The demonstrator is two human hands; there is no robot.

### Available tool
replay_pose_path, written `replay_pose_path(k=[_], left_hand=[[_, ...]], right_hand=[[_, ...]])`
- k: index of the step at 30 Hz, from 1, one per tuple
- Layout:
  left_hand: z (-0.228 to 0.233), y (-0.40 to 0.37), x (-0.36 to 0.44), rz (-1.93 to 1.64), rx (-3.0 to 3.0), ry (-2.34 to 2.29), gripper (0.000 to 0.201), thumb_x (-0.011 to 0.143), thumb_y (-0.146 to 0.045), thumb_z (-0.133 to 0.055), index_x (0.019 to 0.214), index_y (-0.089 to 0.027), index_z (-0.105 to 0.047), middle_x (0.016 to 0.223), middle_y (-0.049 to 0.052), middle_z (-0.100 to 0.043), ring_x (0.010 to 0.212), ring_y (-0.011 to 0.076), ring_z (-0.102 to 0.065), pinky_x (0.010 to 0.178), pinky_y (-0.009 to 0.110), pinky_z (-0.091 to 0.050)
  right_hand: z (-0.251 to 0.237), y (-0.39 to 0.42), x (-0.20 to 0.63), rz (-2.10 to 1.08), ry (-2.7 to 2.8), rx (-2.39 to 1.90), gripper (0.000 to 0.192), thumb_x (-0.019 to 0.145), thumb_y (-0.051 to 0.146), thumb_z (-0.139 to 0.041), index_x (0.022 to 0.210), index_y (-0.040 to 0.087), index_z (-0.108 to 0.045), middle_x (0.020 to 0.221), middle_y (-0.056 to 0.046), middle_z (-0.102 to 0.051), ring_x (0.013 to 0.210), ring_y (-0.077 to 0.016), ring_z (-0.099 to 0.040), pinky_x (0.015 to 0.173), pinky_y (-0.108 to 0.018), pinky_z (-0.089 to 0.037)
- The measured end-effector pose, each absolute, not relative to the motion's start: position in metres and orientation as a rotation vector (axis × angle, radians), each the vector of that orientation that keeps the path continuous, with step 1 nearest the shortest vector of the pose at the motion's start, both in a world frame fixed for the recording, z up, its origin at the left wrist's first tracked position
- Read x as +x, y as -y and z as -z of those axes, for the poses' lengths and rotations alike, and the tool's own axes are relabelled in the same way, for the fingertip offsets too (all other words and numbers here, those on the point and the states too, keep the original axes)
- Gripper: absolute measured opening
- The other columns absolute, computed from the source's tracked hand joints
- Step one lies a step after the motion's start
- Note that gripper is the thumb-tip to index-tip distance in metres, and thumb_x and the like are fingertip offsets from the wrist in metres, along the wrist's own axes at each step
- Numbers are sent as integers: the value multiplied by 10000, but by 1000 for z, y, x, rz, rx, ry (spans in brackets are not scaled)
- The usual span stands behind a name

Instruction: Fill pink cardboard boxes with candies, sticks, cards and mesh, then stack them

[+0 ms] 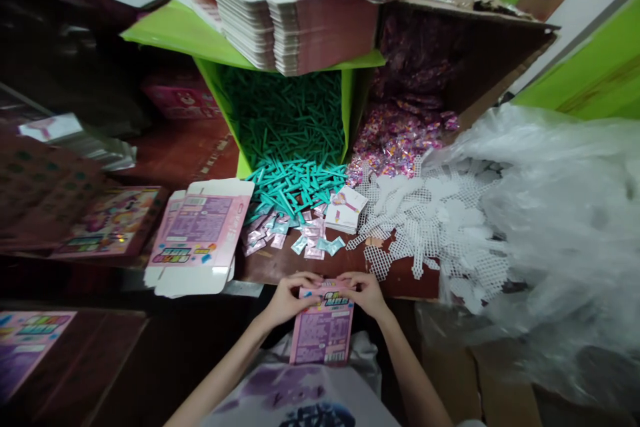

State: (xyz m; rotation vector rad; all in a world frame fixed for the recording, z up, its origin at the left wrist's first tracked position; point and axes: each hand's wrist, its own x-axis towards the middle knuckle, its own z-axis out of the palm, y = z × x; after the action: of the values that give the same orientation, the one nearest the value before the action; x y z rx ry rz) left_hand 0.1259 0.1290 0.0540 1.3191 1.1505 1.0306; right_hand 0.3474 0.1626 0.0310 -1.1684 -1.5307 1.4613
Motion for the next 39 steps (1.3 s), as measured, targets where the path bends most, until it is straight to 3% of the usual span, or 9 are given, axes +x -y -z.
replay_pose_path(k=[3,7,12,16,19,23,30,35,39], left_hand=[[-79,-126,124,-957,1418,-1305,149,683,-288,-710,741,-173,-635,1026,113,-674,947,242,-632,834,379,-493],[-152,-104,75,-979,1810,-1307,228,748,-246,-635,974,-224,-648,1050,85,-657,961,222,-621,830,354,-509],[-228,-65,-31,-1368,2261,-1977,558,649,-260,-728,1179,-324,-568,1066,9,-592,947,210,-583,818,384,-521],[-202,-70,-127,-1068,2271,-2528,219,786,-295,-581,982,-208,-626,1089,-36,-577,1046,162,-537,948,409,-450],[-158,-80,-185,-711,2110,-2731,264,885,-242,-384,888,-94,-602,1073,9,-584,1106,154,-503,981,407,-394],[-124,-89,-186,-169,1779,-2927,311,843,-179,-436,1122,-74,-525,1260,143,-519,1204,298,-445,998,626,-232],[-91,-121,-61,-293,1844,-2511,794,721,-518,-593,1361,-110,-359,1440,216,-317,1304,451,-274,1004,610,-260],[-77,-127,-39,-602,1726,-2493,540,765,-394,-568,1240,-145,-500,1279,153,-520,1193,327,-455,977,479,-359],[-79,-129,-43,-568,1743,-2574,354,827,-385,-521,1107,-182,-595,1216,120,-559,1092,300,-513,903,464,-388]], right_hand=[[-43,-164,346,-1517,1518,-1106,201,656,375,-760,672,202,-659,982,-114,-697,933,-281,-648,828,-433,-503],[-69,-173,342,-1551,1358,-868,491,775,521,-598,1153,207,-615,1267,-147,-550,1102,-319,-563,963,-503,-414],[-75,-185,333,-1465,1155,-866,373,821,436,-525,1076,193,-649,1113,-147,-630,972,-301,-606,922,-502,-418],[-58,-179,313,-1543,1204,-933,282,810,370,-562,993,193,-681,1021,-128,-664,903,-281,-616,854,-463,-444],[-49,-169,298,-1587,1213,-925,239,809,351,-572,946,196,-692,987,-113,-673,897,-273,-615,833,-437,-452],[-44,-160,283,-1659,1234,-926,236,809,347,-575,943,191,-690,984,-107,-675,902,-264,-612,832,-415,-457],[-50,-153,251,-1758,1278,-888,221,805,341,-582,911,181,-692,928,-85,-685,847,-220,-615,797,-347,-472],[-55,-161,206,-1715,1320,-924,216,776,359,-619,905,195,-677,937,-74,-682,857,-216,-624,811,-347,-478],[-41,-178,146,-1724,1358,-1062,475,629,360,-732,1054,186,-610,1040,-93,-656,781,-198,-639,760,-350,-501]])
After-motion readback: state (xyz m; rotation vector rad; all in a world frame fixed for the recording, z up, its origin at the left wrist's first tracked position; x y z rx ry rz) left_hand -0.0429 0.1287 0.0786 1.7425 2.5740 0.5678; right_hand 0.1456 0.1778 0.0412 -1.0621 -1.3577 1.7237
